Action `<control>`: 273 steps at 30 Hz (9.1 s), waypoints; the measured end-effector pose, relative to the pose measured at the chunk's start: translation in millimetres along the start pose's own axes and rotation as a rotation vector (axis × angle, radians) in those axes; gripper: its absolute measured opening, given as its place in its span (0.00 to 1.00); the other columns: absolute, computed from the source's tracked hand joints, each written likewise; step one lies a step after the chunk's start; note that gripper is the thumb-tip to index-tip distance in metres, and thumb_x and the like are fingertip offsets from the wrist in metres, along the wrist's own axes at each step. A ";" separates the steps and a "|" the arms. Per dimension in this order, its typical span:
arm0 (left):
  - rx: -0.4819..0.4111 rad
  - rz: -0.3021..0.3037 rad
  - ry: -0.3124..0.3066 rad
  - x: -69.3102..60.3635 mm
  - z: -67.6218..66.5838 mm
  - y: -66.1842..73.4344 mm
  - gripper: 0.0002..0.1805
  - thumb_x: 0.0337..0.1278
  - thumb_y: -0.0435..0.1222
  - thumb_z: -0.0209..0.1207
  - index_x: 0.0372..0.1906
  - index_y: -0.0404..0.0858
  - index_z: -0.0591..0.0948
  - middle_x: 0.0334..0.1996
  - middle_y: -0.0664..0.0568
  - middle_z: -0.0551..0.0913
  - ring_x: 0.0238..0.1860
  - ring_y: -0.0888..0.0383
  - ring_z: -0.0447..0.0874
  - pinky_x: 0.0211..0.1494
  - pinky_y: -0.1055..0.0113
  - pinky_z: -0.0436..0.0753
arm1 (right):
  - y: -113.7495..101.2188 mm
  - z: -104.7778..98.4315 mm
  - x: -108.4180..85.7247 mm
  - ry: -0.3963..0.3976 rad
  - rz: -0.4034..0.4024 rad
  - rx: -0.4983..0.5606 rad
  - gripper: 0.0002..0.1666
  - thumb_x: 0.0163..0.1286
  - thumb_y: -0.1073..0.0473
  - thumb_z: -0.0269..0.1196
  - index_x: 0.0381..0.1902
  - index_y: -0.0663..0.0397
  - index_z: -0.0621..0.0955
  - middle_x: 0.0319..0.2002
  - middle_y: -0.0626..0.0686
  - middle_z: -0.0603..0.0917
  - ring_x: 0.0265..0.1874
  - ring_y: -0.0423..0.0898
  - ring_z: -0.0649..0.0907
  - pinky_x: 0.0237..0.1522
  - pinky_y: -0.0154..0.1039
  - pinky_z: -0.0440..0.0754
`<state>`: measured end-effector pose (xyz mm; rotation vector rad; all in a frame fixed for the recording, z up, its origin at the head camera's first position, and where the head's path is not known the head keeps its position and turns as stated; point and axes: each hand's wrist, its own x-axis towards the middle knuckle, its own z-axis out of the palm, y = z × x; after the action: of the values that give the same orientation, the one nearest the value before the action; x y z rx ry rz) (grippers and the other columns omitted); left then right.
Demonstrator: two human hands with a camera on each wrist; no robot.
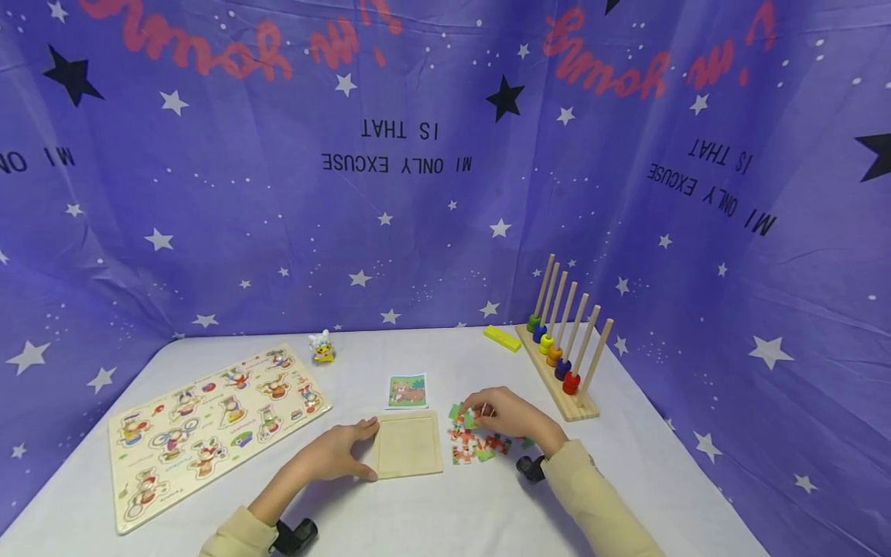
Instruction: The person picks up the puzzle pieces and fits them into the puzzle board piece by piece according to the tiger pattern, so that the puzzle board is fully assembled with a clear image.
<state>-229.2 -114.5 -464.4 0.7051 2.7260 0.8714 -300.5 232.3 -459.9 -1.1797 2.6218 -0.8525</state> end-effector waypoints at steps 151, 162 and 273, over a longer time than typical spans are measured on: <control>-0.035 -0.029 -0.016 0.6 1.3 -2.7 0.47 0.37 0.44 0.75 0.64 0.26 0.70 0.68 0.36 0.65 0.67 0.33 0.60 0.68 0.40 0.61 | -12.8 15.5 27.0 0.249 0.205 0.002 0.16 0.58 0.69 0.69 0.45 0.62 0.83 0.37 0.56 0.85 0.34 0.47 0.82 0.38 0.41 0.82; -0.043 -0.032 -0.007 -0.7 0.7 -0.6 0.47 0.36 0.44 0.75 0.64 0.26 0.70 0.68 0.35 0.65 0.67 0.33 0.61 0.68 0.39 0.61 | -1.7 26.2 31.1 0.241 0.370 0.046 0.18 0.51 0.64 0.74 0.42 0.58 0.84 0.33 0.51 0.82 0.30 0.41 0.77 0.35 0.39 0.78; -0.014 -0.026 0.004 0.6 3.2 -2.8 0.47 0.37 0.45 0.75 0.64 0.27 0.70 0.67 0.33 0.66 0.65 0.33 0.64 0.67 0.41 0.64 | -58.7 79.2 77.1 0.300 0.173 0.144 0.11 0.56 0.64 0.72 0.37 0.59 0.84 0.29 0.50 0.82 0.25 0.38 0.78 0.26 0.30 0.78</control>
<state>-229.8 -114.7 -468.6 0.6640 2.7240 0.8858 -287.8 110.5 -485.7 -0.8298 2.7808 -1.2417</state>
